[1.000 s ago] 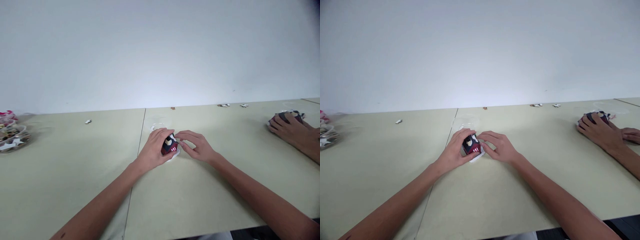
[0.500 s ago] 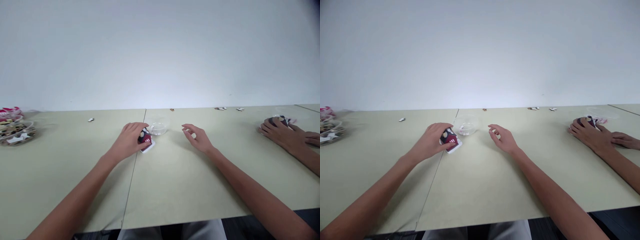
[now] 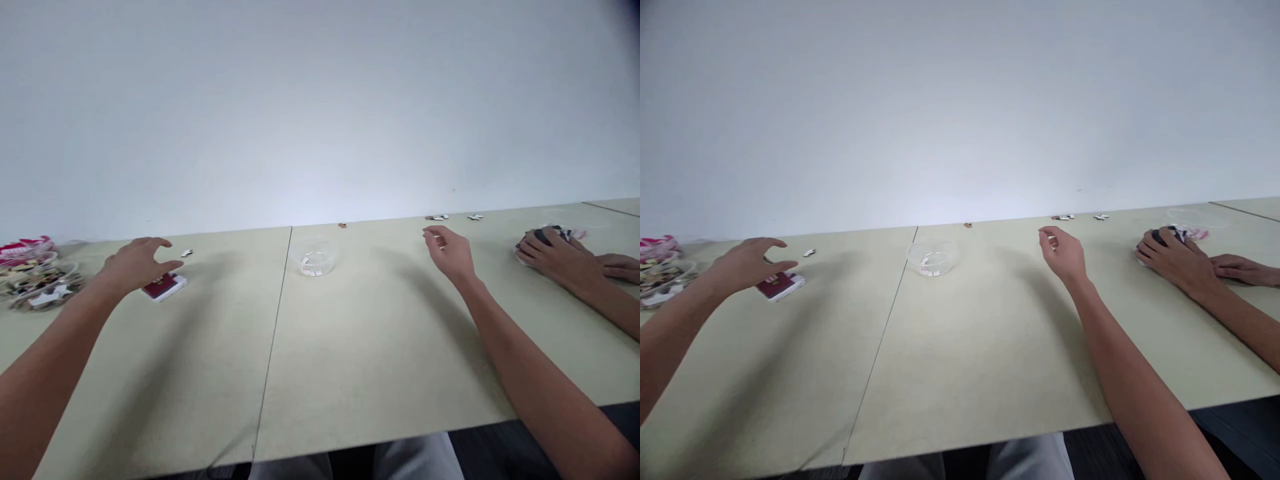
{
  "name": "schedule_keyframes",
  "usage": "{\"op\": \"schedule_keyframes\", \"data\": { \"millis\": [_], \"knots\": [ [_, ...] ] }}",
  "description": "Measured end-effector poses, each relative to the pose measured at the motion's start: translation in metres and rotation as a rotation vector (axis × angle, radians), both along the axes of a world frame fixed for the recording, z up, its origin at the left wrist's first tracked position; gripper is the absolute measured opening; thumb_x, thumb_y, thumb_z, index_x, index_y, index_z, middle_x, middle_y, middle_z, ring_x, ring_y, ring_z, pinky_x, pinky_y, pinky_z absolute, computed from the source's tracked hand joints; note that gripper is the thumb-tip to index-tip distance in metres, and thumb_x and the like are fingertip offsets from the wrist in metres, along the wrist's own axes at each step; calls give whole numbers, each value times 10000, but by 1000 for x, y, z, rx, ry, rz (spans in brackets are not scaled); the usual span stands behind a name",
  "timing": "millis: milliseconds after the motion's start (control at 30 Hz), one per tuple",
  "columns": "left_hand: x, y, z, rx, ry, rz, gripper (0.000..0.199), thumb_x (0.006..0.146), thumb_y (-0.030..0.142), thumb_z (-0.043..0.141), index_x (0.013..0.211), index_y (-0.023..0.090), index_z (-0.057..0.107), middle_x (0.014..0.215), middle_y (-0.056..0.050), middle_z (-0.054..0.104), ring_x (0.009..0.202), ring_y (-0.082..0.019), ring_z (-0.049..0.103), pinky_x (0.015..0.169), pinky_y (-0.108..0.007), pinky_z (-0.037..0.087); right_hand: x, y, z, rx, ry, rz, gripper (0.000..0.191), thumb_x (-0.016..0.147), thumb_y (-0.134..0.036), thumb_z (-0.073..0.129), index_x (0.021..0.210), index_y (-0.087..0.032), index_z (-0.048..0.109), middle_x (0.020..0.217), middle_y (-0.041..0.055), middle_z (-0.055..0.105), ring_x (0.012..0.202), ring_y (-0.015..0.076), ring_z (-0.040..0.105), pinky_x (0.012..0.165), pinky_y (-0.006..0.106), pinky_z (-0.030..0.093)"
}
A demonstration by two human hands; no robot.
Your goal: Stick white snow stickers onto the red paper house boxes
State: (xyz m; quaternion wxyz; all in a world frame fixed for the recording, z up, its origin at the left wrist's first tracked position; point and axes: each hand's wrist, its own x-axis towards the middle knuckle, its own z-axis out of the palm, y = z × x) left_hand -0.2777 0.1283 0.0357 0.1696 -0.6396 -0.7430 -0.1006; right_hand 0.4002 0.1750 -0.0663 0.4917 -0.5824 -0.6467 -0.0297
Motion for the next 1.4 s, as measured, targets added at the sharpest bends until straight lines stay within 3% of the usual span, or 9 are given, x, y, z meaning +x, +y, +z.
{"op": "schedule_keyframes", "data": {
  "millis": [167,300,467,633,767,933,1033,1167,1400],
  "knots": [
    [110,7,-7,54,-14,-341,559,898,673,419,1167,224,614,1280,-72,627,1201,-294,572,1059,-480,435,39,11,-16,36,129,-194,319,918,-423,498,1043,-195,683,934,82,745,797,222,687,732,357,541],
    [214,1,-20,1,-309,-615,438,944,572,427,1153,247,633,1254,-57,650,1141,-253,600,962,-377,494,63,15,-30,75,135,-341,313,889,-384,519,1090,-183,649,1065,117,718,863,224,671,733,353,521],
    [280,38,-11,-410,-448,-747,342,891,471,475,1023,248,698,1146,-40,704,995,-216,639,817,-296,493,64,13,-27,130,108,-384,314,910,-334,478,1149,-175,605,1136,151,675,885,227,640,811,382,503],
    [309,88,-2,-899,-231,-626,202,636,357,679,770,209,713,856,-65,728,765,-228,638,735,-330,475,47,-2,3,359,-6,-412,319,937,-313,439,1201,-186,566,1157,135,626,1073,287,589,965,471,450],
    [323,93,-9,-955,-169,-599,176,516,324,737,578,200,629,589,-42,637,580,-202,564,652,-348,461,50,-22,21,504,43,-599,418,904,-265,475,1315,-188,481,1313,165,542,1275,333,469,1080,540,352],
    [328,86,-17,-944,-136,-600,89,503,242,665,486,203,587,526,-57,616,536,-215,547,597,-362,441,65,-26,20,376,74,-569,661,886,-252,497,1502,-131,291,1585,241,239,1485,394,201,1153,577,225],
    [326,89,-17,-869,-144,-605,42,489,226,648,510,201,621,578,-74,651,566,-227,566,602,-361,442,78,-16,6,267,208,-590,752,851,-356,584,1499,-111,291,1581,273,243,1484,421,201,1158,592,220],
    [315,93,-8,-682,-203,-636,175,585,291,617,710,213,712,819,-95,722,650,-233,599,621,-341,446,92,-4,-16,118,441,-538,734,778,-469,664,1385,-126,433,1358,226,538,1258,375,531,1071,555,395],
    [322,53,0,-172,-427,-791,281,887,383,452,1007,217,646,972,-62,702,821,-196,621,708,-290,452,56,10,-25,54,226,-330,571,763,-442,685,1245,-161,569,1182,151,618,1049,283,608,978,504,481]
  ]
}}
